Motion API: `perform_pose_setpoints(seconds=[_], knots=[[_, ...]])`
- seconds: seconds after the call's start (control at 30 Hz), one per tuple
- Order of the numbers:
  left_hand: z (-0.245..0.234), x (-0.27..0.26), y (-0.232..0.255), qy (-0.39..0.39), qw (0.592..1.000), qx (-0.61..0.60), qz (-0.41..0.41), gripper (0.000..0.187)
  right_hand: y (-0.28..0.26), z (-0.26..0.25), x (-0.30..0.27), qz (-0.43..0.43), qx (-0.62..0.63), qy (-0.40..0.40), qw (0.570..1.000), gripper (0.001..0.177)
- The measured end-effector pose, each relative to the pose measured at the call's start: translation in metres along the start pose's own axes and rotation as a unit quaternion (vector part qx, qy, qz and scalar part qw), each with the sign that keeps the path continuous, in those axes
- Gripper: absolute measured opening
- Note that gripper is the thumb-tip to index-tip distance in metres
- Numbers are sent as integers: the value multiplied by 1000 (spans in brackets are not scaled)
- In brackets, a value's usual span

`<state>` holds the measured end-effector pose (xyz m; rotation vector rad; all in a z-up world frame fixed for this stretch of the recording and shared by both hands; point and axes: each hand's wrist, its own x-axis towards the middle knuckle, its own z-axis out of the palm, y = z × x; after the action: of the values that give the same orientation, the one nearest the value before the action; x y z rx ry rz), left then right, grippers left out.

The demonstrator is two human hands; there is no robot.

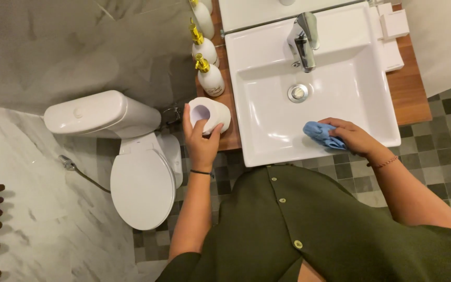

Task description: The person wipes the toilet tank lid and then the sink basin, faucet, and countertop using a blue cloth. They temporarily move a soap dispenser and a roll of toilet paper into the sink to clean the countertop underneath, then return them to their original positions.

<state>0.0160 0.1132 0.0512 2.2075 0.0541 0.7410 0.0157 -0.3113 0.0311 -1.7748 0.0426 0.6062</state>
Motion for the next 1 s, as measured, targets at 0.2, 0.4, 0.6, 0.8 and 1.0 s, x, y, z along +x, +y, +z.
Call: perform_pose_setpoints(seconds=[0.2,0.4,0.6,0.8,1.0], knots=[[17,12,90,-81,986,-86,116,33,36,-28,-2,-76,144,69,984,57],[111,-29,111,-227,958,-35,171,33,38,-44,-15,-72,70,75,992,51],[169,-53,115,-279,937,11,210,32,55,-63,-16,-86,-14,27,996,50],[192,-59,113,-316,925,49,204,33,34,-59,-18,-130,-37,-8,991,47],[174,-53,115,-322,930,72,161,65,28,-56,-16,-139,-47,-9,989,45]])
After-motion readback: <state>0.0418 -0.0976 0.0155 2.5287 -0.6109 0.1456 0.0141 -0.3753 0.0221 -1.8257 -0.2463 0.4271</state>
